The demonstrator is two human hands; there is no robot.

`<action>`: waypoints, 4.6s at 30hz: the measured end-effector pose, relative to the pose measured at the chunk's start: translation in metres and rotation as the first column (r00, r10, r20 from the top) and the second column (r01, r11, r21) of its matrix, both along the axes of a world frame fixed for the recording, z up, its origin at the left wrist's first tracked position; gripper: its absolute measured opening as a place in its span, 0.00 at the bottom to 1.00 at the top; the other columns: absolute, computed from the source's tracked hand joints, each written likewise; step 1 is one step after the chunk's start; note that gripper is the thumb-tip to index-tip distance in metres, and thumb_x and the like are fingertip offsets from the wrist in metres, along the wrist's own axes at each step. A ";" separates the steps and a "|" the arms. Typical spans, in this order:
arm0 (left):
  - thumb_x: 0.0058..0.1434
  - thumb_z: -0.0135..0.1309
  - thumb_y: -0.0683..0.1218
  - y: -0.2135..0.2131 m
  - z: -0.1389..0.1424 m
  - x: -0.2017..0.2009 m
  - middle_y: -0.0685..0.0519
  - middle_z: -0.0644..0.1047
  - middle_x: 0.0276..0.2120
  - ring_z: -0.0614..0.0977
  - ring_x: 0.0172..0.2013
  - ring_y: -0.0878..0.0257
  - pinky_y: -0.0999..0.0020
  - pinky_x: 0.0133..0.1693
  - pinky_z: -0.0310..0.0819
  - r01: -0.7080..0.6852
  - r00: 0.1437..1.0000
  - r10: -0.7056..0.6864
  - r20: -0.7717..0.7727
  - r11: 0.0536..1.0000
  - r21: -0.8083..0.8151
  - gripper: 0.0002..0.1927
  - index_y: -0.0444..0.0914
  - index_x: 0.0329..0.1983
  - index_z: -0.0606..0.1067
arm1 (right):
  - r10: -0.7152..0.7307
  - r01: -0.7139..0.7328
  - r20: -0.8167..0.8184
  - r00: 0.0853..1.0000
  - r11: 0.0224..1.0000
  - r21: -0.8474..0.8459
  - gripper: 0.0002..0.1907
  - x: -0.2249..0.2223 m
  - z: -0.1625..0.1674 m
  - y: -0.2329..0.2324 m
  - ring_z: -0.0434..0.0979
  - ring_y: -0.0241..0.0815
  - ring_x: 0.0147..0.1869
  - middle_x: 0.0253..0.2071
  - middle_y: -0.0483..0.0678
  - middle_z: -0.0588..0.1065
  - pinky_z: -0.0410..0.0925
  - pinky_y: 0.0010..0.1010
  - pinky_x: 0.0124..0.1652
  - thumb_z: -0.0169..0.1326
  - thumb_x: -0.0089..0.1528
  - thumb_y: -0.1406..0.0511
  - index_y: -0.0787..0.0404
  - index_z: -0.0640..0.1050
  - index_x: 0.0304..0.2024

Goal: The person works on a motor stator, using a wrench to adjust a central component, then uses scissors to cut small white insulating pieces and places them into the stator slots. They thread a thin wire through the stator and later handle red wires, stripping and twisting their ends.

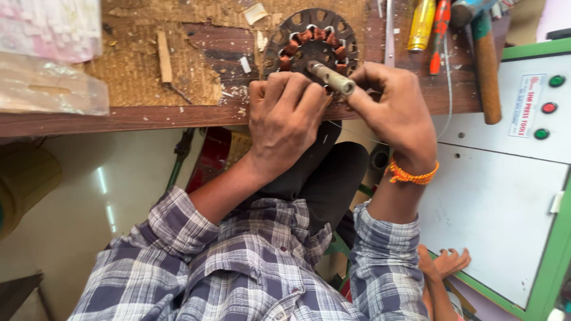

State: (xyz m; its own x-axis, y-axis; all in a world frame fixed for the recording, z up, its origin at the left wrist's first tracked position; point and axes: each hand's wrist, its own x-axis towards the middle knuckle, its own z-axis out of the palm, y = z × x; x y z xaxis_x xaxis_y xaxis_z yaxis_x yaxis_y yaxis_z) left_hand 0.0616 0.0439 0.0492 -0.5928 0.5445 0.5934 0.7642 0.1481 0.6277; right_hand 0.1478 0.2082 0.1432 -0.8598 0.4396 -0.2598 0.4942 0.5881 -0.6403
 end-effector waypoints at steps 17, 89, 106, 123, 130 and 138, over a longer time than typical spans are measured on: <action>0.66 0.61 0.44 -0.004 0.006 -0.005 0.58 0.72 0.40 0.72 0.47 0.60 0.60 0.46 0.59 0.043 0.999 -0.042 0.028 0.998 -0.042 0.04 0.43 0.39 0.76 | 0.001 -0.001 0.095 0.995 1.000 -0.005 0.10 -0.014 -0.003 0.013 0.68 0.25 0.32 0.27 0.43 0.75 0.64 0.22 0.30 0.59 0.65 0.65 0.70 0.81 0.39; 0.64 0.68 0.49 0.008 0.003 0.013 0.63 0.73 0.38 0.69 0.46 0.64 0.63 0.49 0.58 -0.052 0.989 0.057 0.135 0.998 -0.045 0.08 0.50 0.44 0.82 | 0.100 -0.015 -0.393 0.914 0.977 0.213 0.22 0.056 -0.038 -0.028 0.78 0.44 0.48 0.46 0.51 0.72 0.74 0.32 0.50 0.65 0.64 0.53 0.61 0.80 0.52; 0.61 0.68 0.46 0.008 0.003 0.013 0.65 0.76 0.39 0.70 0.47 0.62 0.63 0.49 0.58 -0.034 0.988 0.044 0.150 0.997 -0.068 0.08 0.49 0.43 0.83 | 0.005 -0.032 -0.339 0.941 0.997 -0.073 0.30 0.046 -0.026 -0.028 0.82 0.40 0.36 0.33 0.48 0.80 0.73 0.30 0.40 0.61 0.67 0.68 0.56 0.69 0.71; 0.58 0.68 0.49 0.007 0.001 0.014 0.64 0.76 0.42 0.69 0.46 0.61 0.61 0.47 0.57 -0.036 0.998 0.042 0.040 0.990 -0.138 0.12 0.52 0.45 0.84 | 0.364 -0.385 0.198 0.910 0.920 0.076 0.19 0.031 0.014 -0.025 0.79 0.50 0.27 0.25 0.52 0.78 0.70 0.41 0.30 0.61 0.60 0.51 0.54 0.81 0.47; 0.62 0.66 0.47 0.007 -0.005 0.016 0.66 0.77 0.44 0.71 0.47 0.62 0.62 0.48 0.57 -0.031 0.998 0.037 0.044 0.991 -0.129 0.10 0.53 0.46 0.83 | 0.082 -0.087 0.030 0.996 0.894 0.439 0.21 0.037 0.001 -0.031 0.80 0.51 0.34 0.32 0.54 0.80 0.70 0.41 0.34 0.59 0.67 0.57 0.60 0.76 0.59; 0.63 0.67 0.46 0.004 -0.003 0.018 0.63 0.75 0.44 0.71 0.48 0.61 0.61 0.48 0.57 -0.047 0.999 0.042 -0.031 0.987 -0.155 0.11 0.51 0.48 0.83 | 0.112 -0.131 -0.083 0.990 0.952 -0.277 0.28 0.039 0.012 -0.024 0.78 0.48 0.28 0.39 0.48 0.82 0.72 0.37 0.31 0.58 0.60 0.60 0.56 0.73 0.64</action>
State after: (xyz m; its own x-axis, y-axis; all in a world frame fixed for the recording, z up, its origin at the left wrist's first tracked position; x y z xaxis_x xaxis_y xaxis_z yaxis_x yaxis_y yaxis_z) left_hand 0.0793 0.0481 0.0460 -0.6030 0.6052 0.5197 0.7715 0.2768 0.5729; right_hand 0.1870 0.1839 0.1553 -0.9215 0.2483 -0.2986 0.3813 0.4328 -0.8169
